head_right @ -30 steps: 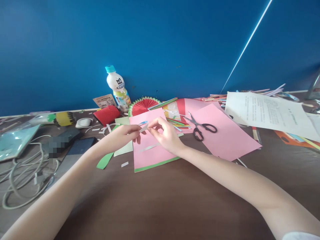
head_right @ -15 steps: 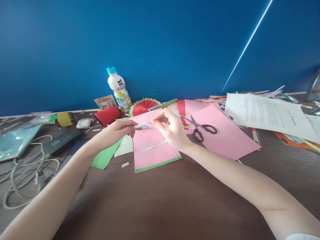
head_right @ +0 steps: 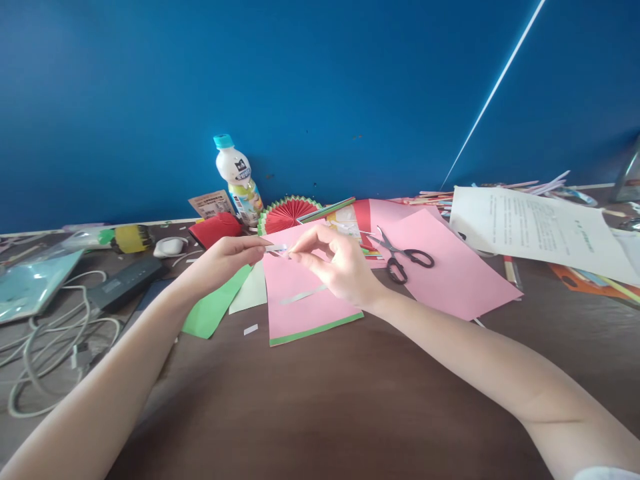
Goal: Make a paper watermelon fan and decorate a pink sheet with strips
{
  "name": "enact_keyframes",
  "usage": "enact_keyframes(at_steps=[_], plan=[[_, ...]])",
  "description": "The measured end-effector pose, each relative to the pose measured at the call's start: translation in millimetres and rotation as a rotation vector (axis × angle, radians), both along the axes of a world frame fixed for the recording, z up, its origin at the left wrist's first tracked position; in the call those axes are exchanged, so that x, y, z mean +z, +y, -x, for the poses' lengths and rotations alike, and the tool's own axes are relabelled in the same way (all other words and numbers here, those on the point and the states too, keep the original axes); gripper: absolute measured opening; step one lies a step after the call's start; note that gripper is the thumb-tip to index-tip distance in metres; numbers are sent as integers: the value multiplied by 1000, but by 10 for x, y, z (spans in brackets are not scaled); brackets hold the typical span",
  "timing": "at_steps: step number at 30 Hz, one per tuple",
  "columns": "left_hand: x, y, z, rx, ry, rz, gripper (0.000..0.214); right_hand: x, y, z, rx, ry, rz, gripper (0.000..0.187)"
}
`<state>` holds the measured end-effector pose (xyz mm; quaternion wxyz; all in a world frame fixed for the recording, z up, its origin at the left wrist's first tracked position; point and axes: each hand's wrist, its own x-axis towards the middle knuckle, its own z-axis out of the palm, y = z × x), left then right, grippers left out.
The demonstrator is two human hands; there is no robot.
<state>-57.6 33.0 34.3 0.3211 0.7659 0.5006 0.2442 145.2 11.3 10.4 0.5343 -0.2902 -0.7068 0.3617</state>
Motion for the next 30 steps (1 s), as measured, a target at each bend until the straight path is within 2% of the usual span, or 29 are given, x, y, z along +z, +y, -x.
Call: enact_keyframes(at_steps=[4, 9, 14, 22, 30], plan=[[13, -11, -16, 24, 5, -53, 29, 16, 42, -9, -91, 15, 6, 5], [37, -32, -41, 96, -44, -62, 26, -7, 67, -11, -119, 39, 27, 5], [11, -14, -30, 103, -98, -60, 24, 7, 51, -12, -70, 53, 55, 5], [4, 0, -50, 97, -240, -1, 20, -19, -58, 44, 111, 45, 10, 6], [17, -10, -69, 87, -224, -8, 21, -9, -141, 50, 131, 4, -3, 5]])
